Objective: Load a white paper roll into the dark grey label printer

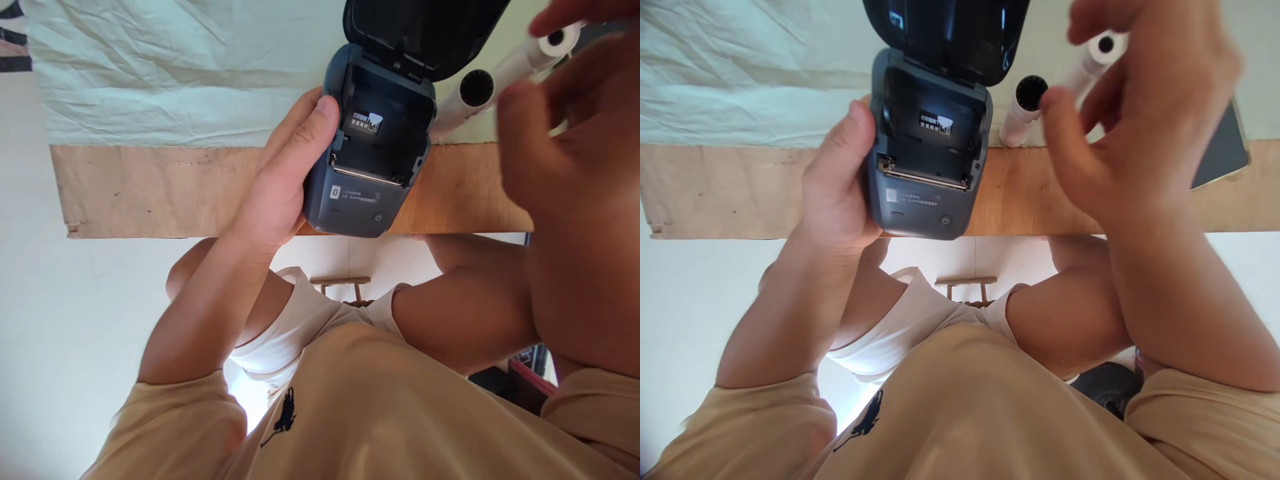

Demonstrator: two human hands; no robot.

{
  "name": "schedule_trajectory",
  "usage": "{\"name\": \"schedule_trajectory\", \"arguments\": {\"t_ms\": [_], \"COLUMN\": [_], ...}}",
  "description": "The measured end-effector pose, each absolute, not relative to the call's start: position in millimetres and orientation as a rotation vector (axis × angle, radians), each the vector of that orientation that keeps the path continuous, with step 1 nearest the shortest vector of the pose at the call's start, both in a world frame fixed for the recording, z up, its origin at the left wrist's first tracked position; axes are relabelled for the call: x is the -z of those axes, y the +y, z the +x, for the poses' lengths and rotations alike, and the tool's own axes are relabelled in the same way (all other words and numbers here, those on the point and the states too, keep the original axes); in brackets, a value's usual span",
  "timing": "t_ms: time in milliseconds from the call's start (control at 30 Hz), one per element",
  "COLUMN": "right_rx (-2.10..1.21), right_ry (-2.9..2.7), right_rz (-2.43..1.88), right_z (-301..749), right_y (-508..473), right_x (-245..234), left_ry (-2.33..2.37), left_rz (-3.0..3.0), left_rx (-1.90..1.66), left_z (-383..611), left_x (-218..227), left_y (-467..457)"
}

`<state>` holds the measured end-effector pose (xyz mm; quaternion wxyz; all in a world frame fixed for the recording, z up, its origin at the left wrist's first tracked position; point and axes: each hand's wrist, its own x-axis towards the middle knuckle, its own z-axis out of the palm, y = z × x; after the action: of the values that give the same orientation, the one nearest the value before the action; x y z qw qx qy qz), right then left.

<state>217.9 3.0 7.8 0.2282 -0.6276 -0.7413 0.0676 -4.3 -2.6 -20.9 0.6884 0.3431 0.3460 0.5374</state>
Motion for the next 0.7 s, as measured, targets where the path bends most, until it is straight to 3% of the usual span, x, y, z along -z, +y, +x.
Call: {"name": "schedule_trajectory", "arguments": {"t_ms": [400,700], "right_rx": [-0.356,-0.233], "right_ry": [-2.370,-2.322], "right_rz": [-1.496,-1.474], "right_z": [213.5,205.8], "right_y": [9.9,7.3], "right_x": [19.0,20.4], "left_ry": [0.889,0.849], "left_rz": [0.717,0.694], "left_rx": [-1.221,-1.231], "left_z": [3.9,1.1], "left_x": [13.5,11.9], "left_y": [-4.2,-4.5]}}
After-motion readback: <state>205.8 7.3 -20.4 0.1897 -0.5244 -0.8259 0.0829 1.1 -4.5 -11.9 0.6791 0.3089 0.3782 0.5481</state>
